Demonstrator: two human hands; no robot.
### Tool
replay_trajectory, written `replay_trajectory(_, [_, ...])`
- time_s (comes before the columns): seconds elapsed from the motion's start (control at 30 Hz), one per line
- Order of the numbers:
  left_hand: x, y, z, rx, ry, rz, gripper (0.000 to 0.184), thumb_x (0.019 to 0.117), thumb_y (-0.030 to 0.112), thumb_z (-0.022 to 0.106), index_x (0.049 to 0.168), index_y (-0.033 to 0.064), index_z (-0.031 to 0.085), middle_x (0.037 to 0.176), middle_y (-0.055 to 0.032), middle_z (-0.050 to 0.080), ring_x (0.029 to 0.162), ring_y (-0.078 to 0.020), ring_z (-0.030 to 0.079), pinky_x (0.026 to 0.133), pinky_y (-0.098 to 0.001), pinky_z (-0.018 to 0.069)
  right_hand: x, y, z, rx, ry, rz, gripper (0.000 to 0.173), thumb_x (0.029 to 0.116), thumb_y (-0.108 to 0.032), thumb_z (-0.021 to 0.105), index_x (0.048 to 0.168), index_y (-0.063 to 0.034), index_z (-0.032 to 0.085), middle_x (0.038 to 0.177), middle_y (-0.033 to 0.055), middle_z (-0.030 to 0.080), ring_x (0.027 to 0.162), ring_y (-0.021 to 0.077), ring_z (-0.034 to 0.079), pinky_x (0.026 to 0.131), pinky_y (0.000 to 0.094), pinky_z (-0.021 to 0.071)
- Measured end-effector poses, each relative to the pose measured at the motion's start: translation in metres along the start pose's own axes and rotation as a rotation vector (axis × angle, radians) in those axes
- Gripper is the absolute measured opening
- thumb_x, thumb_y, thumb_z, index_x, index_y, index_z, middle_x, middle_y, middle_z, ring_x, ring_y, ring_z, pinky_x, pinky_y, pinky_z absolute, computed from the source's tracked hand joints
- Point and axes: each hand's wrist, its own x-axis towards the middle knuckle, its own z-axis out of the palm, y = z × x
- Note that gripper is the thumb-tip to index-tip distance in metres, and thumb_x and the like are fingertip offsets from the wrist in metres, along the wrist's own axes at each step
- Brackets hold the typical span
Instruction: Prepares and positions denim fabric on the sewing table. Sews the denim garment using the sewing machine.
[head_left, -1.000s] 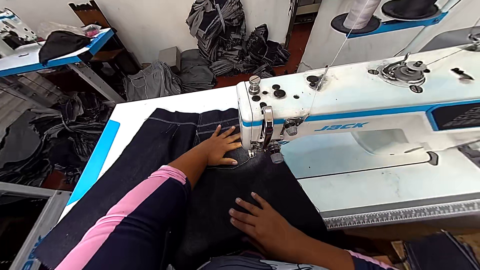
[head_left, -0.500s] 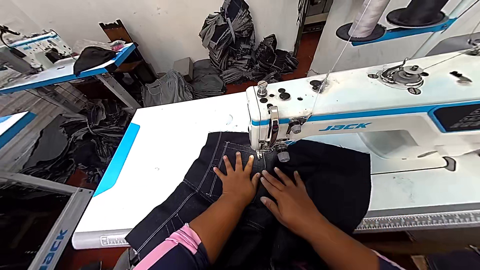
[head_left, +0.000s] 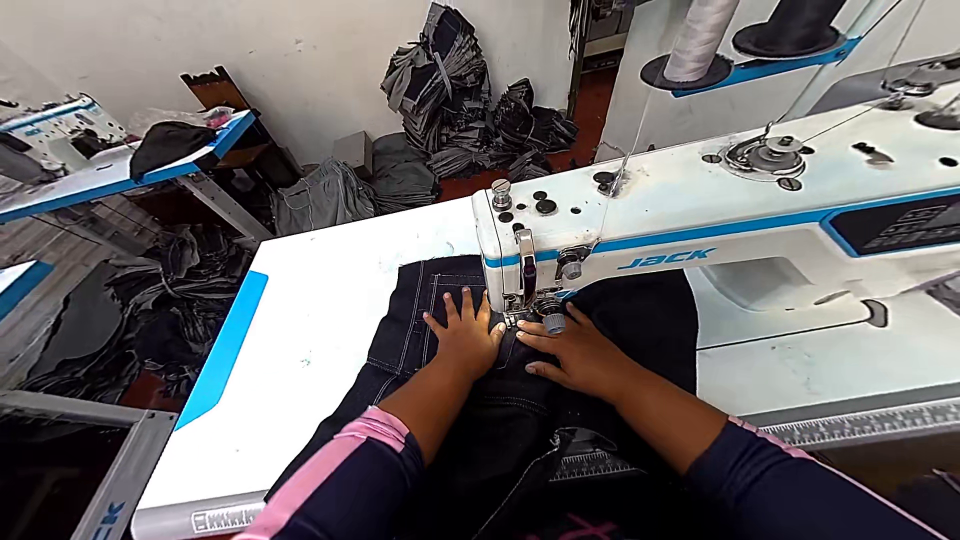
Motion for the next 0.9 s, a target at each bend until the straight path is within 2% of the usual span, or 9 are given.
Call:
replay_trajectory(0.07, [0.004, -0.027, -0.002, 0.096, -0.001, 0.274, 0.062, 0.1107, 0.047, 0.033, 0.163, 0.0122, 0.029, 0.173, -0.0096, 0.013, 0.16, -0.0365, -0.002, 0.118, -0.0735, -0.0042, -0.004, -0.03, -0.025, 0.002, -0.195, 0.161, 0.05, 0.105, -0.038, 0.055, 0.151, -0.0179, 0.053, 0.16, 0.0035, 0.046, 0.156, 0.0339, 0.024, 0.122, 0.0693, 0.0086])
replay_trajectory(0.13, [0.014, -0.054, 0.001, 0.161, 0.013, 0.524, 0.061, 0.1106, 0.042, 0.036, 0.162, 0.0103, 0.031, 0.171, -0.0075, 0.023, 0.16, -0.0307, 0.004, 0.122, -0.0674, -0.0054, -0.018, -0.079, -0.037, 0.073, -0.281, 0.237, 0.057, 0.1062, -0.031, 0.052, 0.158, -0.0085, 0.04, 0.165, 0.0142, 0.035, 0.156, 0.0438, 0.017, 0.118, 0.0765, 0.0057])
replay_trajectory(0.2, [0.016, -0.064, 0.01, 0.155, 0.07, 0.605, 0.059, 0.1099, 0.043, 0.035, 0.162, 0.0149, 0.033, 0.169, -0.0064, 0.028, 0.16, -0.0297, 0.009, 0.123, -0.0661, -0.0001, -0.036, -0.106, -0.016, 0.172, -0.265, 0.198, 0.064, 0.1095, -0.041, 0.038, 0.164, -0.0119, 0.022, 0.172, 0.0097, 0.019, 0.159, 0.039, 0.009, 0.118, 0.0754, 0.0017])
replay_trajectory(0.27, [0.005, -0.057, 0.02, 0.1, 0.139, 0.53, 0.057, 0.1097, 0.044, 0.036, 0.162, 0.0202, 0.035, 0.169, -0.0057, 0.029, 0.16, -0.0308, 0.012, 0.122, -0.0679, 0.0027, -0.052, -0.087, 0.022, 0.107, -0.075, 0.091, 0.064, 0.1086, -0.047, 0.034, 0.161, -0.0117, 0.033, 0.169, 0.0095, 0.029, 0.157, 0.037, 0.019, 0.117, 0.0765, 0.0081])
replay_trajectory(0.37, [-0.023, -0.027, 0.038, -0.007, 0.216, 0.285, 0.057, 0.1091, 0.046, 0.038, 0.162, 0.0252, 0.035, 0.17, -0.0065, 0.025, 0.159, -0.0357, 0.011, 0.118, -0.0748, 0.0048, -0.062, -0.018, 0.034, -0.015, 0.191, -0.078, 0.054, 0.1053, -0.047, 0.042, 0.15, -0.0197, 0.054, 0.158, 0.0047, 0.048, 0.149, 0.0317, 0.04, 0.116, 0.0724, 0.0254])
replay_trajectory(0.47, [-0.035, -0.008, 0.042, -0.037, 0.176, 0.132, 0.058, 0.1094, 0.049, 0.035, 0.163, 0.0296, 0.029, 0.172, -0.0046, 0.018, 0.159, -0.0364, 0.007, 0.115, -0.0774, 0.0043, -0.067, 0.001, 0.011, -0.021, 0.147, -0.009, 0.06, 0.1038, -0.047, 0.049, 0.155, -0.0155, 0.047, 0.163, 0.0066, 0.041, 0.152, 0.0382, 0.034, 0.115, 0.0757, 0.02])
replay_trajectory(0.53, [-0.033, -0.009, 0.039, -0.028, 0.17, 0.141, 0.058, 0.1095, 0.049, 0.034, 0.163, 0.0295, 0.029, 0.172, -0.0051, 0.018, 0.159, -0.0366, 0.007, 0.115, -0.0777, 0.0045, -0.065, -0.033, 0.006, 0.039, 0.113, 0.071, 0.063, 0.1052, -0.051, 0.041, 0.158, -0.0174, 0.041, 0.165, 0.0034, 0.037, 0.154, 0.038, 0.028, 0.114, 0.0793, 0.0174])
replay_trajectory(0.63, [-0.028, -0.012, 0.037, 0.001, 0.149, 0.154, 0.058, 0.1095, 0.051, 0.032, 0.164, 0.0311, 0.027, 0.173, -0.0041, 0.018, 0.16, -0.0357, 0.006, 0.116, -0.0766, 0.0048, -0.056, -0.061, 0.024, 0.042, -0.021, 0.136, 0.068, 0.1061, -0.061, 0.025, 0.159, -0.0211, 0.04, 0.168, -0.0033, 0.032, 0.159, 0.0334, 0.014, 0.114, 0.0798, 0.0031])
replay_trajectory(0.9, [0.004, -0.014, 0.014, 0.008, 0.139, 0.108, 0.055, 0.1099, 0.049, 0.033, 0.157, 0.0238, 0.043, 0.172, -0.0044, 0.019, 0.16, -0.036, 0.005, 0.116, -0.0766, 0.0037, -0.03, -0.028, 0.015, 0.011, -0.024, 0.055, 0.068, 0.1041, -0.062, 0.036, 0.157, -0.0201, 0.043, 0.166, -0.0033, 0.035, 0.158, 0.0319, 0.018, 0.117, 0.077, 0.0007])
